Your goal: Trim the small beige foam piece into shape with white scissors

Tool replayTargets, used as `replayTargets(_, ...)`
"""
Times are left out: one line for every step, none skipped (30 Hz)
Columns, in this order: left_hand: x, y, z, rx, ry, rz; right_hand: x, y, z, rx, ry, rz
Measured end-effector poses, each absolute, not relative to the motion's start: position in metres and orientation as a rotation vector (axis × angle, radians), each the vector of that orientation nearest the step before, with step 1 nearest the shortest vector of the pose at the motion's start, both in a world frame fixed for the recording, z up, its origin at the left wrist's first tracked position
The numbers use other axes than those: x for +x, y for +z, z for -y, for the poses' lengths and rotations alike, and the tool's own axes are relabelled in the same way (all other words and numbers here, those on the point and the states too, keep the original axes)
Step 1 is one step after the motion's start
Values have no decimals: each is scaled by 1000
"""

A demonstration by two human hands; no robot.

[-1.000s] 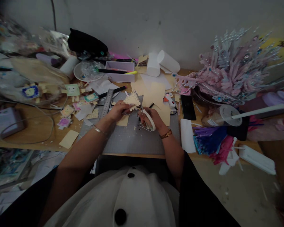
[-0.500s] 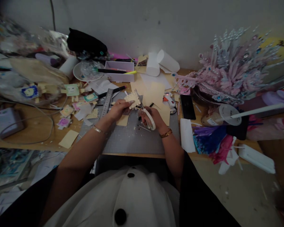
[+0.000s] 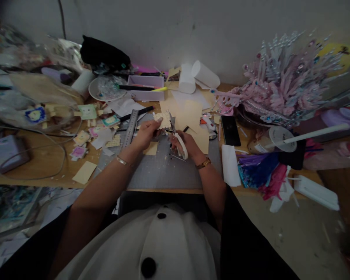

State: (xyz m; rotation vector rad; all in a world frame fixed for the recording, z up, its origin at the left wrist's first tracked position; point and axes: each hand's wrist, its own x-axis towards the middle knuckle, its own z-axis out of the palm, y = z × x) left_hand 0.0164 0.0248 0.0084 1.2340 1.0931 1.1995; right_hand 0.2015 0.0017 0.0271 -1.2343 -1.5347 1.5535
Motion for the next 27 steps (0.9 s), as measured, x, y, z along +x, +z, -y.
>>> replayTargets(18, 8, -24, 1244, 1198, -1085, 201, 25, -2, -1234, 1556, 1531)
replayTargets(20, 7, -23, 1249, 1195, -1079, 201, 24, -2, -1230, 1554, 1526)
replayTargets(22, 7, -22, 1247, 1194, -1077, 201, 23, -3, -1226, 1547, 1520)
replayTargets(23, 6, -22, 1234, 1195, -1081, 201, 22, -3, -1224, 1534, 1510)
replayTargets(24, 6, -22, 1208, 1205, -1094, 200, 22, -3, -1227, 1523, 1500)
replayTargets(24, 6, -23, 1175, 1222, -1117, 200, 22, -3, -1236, 1516, 1492)
replayTargets(24, 6, -23, 1142, 1242, -1144, 200, 22, -3, -1250, 1513, 1487)
replayTargets(23, 6, -25, 1115, 1264, -1170, 201, 22, -3, -1267, 1508, 1487)
replayTargets(22, 7, -26, 1097, 1284, -1197, 202, 22, -3, -1288, 1492, 1492)
replayTargets(20, 7, -27, 1083, 1297, -1224, 204, 22, -4, -1318, 1459, 1507)
replayTargets(19, 8, -29, 1071, 1303, -1250, 206, 22, -5, -1361, 1398, 1532)
replayTargets(18, 9, -30, 1059, 1304, -1275, 210, 23, -6, -1424, 1301, 1566)
replayTargets(16, 9, -31, 1049, 1303, -1296, 213, 24, -8, -1506, 1172, 1616)
replayTargets(16, 9, -32, 1043, 1299, -1312, 216, 27, -9, -1601, 1008, 1677)
replayTargets(15, 9, -32, 1044, 1291, -1320, 219, 30, -11, -1699, 834, 1749)
replayTargets(15, 9, -33, 1050, 1282, -1324, 221, 34, -12, -1790, 671, 1828)
replayTargets(15, 8, -34, 1057, 1272, -1328, 222, 39, -14, -1868, 540, 1909)
replayTargets(16, 7, -34, 1062, 1262, -1334, 221, 43, -15, -1930, 451, 1991)
replayTargets(16, 6, -35, 1064, 1252, -1339, 220, 47, -16, -1969, 395, 2067)
replayTargets(17, 5, -36, 1064, 1244, -1346, 218, 49, -17, -1991, 366, 2129)
replayTargets(17, 5, -36, 1062, 1238, -1352, 216, 51, -18, -1996, 350, 2178)
replayTargets(18, 4, -37, 1060, 1233, -1357, 213, 51, -18, -1988, 337, 2213)
replayTargets(18, 4, -37, 1060, 1230, -1358, 211, 49, -18, -1973, 323, 2234)
replayTargets(18, 4, -37, 1058, 1233, -1359, 209, 46, -18, -1953, 306, 2243)
replayTargets(18, 4, -37, 1056, 1237, -1361, 208, 43, -17, -1928, 287, 2241)
replayTargets(18, 3, -38, 1054, 1238, -1364, 207, 39, -15, -1901, 272, 2231)
replayTargets(18, 3, -38, 1053, 1238, -1367, 206, 35, -14, -1872, 261, 2218)
